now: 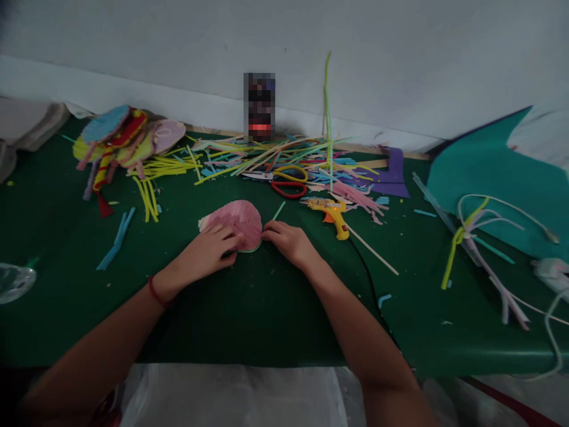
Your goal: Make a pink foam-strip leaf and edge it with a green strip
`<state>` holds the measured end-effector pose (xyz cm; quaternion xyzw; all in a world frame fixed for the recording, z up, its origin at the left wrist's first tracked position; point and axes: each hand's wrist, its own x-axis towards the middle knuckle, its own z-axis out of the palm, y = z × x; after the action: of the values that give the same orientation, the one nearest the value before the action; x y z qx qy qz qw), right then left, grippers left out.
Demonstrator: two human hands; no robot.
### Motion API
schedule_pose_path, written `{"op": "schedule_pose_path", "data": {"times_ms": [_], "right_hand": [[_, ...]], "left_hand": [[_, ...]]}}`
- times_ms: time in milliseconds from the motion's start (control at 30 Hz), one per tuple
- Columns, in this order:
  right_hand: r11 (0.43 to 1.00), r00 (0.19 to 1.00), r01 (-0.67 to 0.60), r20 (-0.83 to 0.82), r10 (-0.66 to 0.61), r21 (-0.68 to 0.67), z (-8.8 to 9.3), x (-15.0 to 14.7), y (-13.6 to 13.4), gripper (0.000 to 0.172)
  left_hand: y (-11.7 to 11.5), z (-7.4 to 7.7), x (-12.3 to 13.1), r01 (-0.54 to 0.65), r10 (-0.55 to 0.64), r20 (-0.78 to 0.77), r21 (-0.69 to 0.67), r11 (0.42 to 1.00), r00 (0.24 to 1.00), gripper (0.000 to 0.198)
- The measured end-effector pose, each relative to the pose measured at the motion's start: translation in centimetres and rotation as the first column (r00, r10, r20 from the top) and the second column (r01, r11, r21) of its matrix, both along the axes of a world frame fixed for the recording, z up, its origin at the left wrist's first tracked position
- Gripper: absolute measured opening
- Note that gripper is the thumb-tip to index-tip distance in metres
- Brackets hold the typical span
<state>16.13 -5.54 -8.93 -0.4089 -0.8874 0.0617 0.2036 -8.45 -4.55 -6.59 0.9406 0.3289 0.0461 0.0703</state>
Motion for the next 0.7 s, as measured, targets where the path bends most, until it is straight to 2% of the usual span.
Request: {"op": "schedule_pose_path", "data": {"times_ms": [500,700], "right_hand": [[1.000,0.999,-0.007,-0.040,0.007,0.004,-0.26,-0.10,0.03,0.025],[0.998,0.996,-0.034,-0.089,0.029,-0.047,-0.22,0.29,-0.17,0.025]], "left_hand": [[-0.04,0.09,-0.07,0.005,-0.005,0.002,0.001,1.000,1.000,0.022],[-0.07,-0.15,-0.36,0.000,0.001,0.042,-0.023,1.000,0.999,0.024]]}}
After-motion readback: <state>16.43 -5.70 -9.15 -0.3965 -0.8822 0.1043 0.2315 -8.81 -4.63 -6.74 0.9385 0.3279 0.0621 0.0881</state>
